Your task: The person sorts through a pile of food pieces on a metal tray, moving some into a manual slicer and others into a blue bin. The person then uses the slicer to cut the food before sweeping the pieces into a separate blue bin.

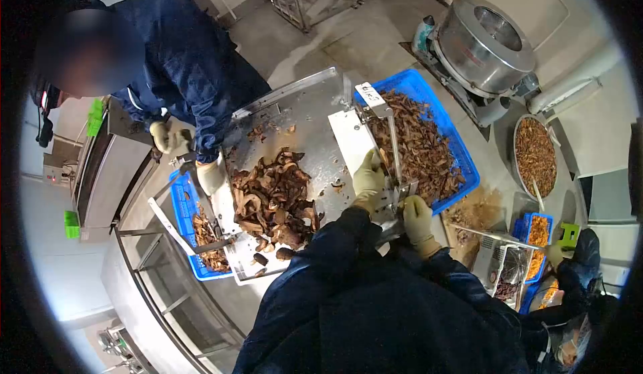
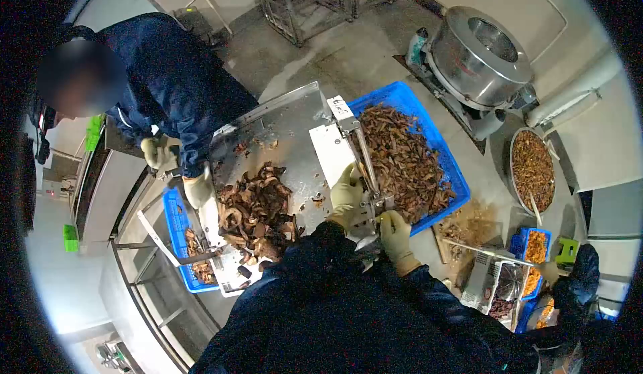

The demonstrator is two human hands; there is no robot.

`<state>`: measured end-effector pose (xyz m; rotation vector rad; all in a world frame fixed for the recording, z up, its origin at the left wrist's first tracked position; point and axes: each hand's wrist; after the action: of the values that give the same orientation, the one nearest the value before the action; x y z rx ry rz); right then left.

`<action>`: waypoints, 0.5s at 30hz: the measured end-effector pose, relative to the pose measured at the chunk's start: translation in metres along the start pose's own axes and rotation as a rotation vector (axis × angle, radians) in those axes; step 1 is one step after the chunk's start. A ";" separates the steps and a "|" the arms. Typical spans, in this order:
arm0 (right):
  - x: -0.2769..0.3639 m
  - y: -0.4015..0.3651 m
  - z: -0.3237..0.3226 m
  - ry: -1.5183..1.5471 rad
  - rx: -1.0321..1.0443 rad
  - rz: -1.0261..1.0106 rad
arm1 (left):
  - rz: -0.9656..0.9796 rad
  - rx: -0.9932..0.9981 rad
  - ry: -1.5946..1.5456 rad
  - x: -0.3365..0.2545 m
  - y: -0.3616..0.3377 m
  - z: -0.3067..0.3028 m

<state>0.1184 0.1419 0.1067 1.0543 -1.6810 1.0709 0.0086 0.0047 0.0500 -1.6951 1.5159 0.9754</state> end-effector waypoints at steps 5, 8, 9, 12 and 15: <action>-0.003 0.002 -0.001 0.124 0.052 0.175 | -0.070 0.066 0.152 -0.007 0.004 0.000; 0.036 0.009 -0.004 0.085 0.009 0.168 | -0.076 0.102 0.108 -0.025 0.002 -0.011; 0.049 0.010 -0.004 0.091 0.021 0.198 | -0.088 0.114 0.092 -0.033 0.001 -0.016; 0.037 0.009 -0.001 0.155 0.042 0.152 | -0.139 0.040 0.062 -0.022 -0.003 -0.008; 0.010 0.004 -0.001 0.090 0.020 0.154 | -0.082 -0.021 -0.053 -0.003 -0.008 0.005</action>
<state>0.1122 0.1421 0.1152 0.8865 -1.7034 1.2183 0.0156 0.0110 0.0502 -1.7186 1.3963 0.9885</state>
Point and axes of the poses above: each hand's wrist, its own y-axis towards the middle knuckle, its own z-axis out of the palm, x = y × z, and after that the axes turned 13 degrees about z, right-handed
